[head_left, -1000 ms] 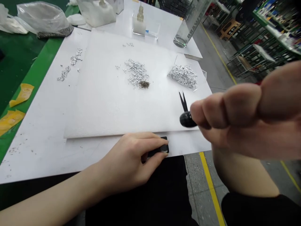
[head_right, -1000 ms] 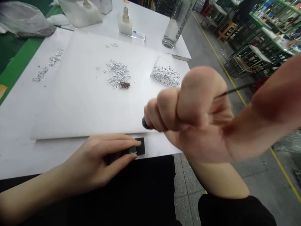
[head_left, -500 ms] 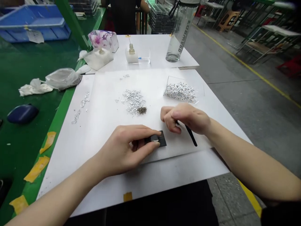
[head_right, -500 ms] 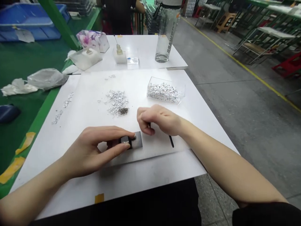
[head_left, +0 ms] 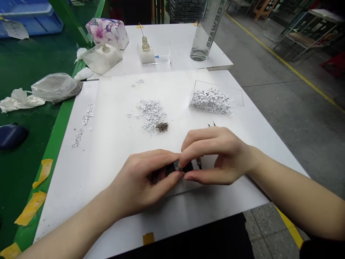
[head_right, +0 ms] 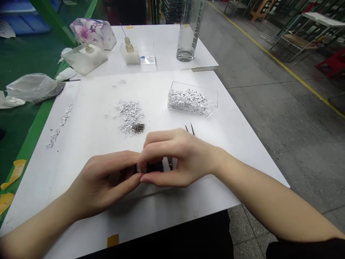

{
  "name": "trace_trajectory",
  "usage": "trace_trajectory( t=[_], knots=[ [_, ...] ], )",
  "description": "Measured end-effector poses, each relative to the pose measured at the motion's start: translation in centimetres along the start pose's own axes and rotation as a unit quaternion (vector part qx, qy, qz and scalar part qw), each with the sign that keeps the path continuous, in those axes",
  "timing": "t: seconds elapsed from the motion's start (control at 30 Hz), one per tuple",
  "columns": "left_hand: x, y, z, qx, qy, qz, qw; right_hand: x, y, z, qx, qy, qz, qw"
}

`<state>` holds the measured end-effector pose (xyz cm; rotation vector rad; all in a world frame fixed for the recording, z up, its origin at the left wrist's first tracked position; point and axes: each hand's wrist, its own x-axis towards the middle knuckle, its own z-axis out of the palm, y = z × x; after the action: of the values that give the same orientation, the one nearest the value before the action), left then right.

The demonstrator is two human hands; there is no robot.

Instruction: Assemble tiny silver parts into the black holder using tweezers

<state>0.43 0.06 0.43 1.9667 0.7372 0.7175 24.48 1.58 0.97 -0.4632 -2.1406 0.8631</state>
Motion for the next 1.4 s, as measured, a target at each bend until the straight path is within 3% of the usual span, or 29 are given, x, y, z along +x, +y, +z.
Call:
trace_trajectory(
  t=[0.2,0.4,0.63,0.7,0.77,0.87,0.93,0.97,1.03,1.1,1.27,1.4],
  knots=[
    [-0.1,0.3,0.0,-0.003,-0.003,-0.019,1.0,-0.1,0.3,0.4,-0.02,-0.013,-0.017,1.0],
    [-0.1,-0.2,0.1,0.001,0.005,0.015,1.0,0.0,0.4,0.4,-0.024,-0.01,-0.042,0.999],
    [-0.2,0.1,-0.1,0.047,-0.01,0.0,0.999,0.2,0.5,0.8,-0.002,0.004,-0.028,1.0],
    [-0.3,0.0,-0.1,0.053,-0.003,-0.002,0.999,0.3,0.5,0.3,0.022,0.024,-0.006,0.999],
    [-0.4,-0.3,0.0,0.057,0.011,0.005,0.998,0.4,0.6,-0.9,0.026,0.095,0.007,0.995],
    [-0.5,-0.8,0.2,0.068,0.028,0.029,0.997,0.3,1.5,-3.4,-0.068,0.275,0.053,0.958],
    [-0.6,-1.0,0.2,0.075,0.027,0.04,0.996,0.1,2.6,-5.1,-0.19,0.372,0.094,0.904],
    [-0.6,-1.0,0.2,0.077,0.026,0.039,0.996,0.0,3.2,-5.9,-0.243,0.392,0.106,0.881],
    [-0.6,-0.9,0.1,0.077,0.024,0.027,0.996,-0.4,4.3,-7.1,-0.316,0.403,0.117,0.851],
    [-0.7,-0.8,-0.1,0.074,0.03,0.029,0.996,-0.8,5.0,-7.9,-0.356,0.391,0.136,0.838],
    [-0.9,-0.6,0.1,0.098,0.077,0.099,0.987,-1.2,5.5,-8.7,-0.363,0.402,0.175,0.822],
    [-0.8,0.7,-0.2,0.133,0.13,0.097,0.978,-1.1,5.3,-8.7,-0.362,0.421,0.169,0.814]
  ],
)
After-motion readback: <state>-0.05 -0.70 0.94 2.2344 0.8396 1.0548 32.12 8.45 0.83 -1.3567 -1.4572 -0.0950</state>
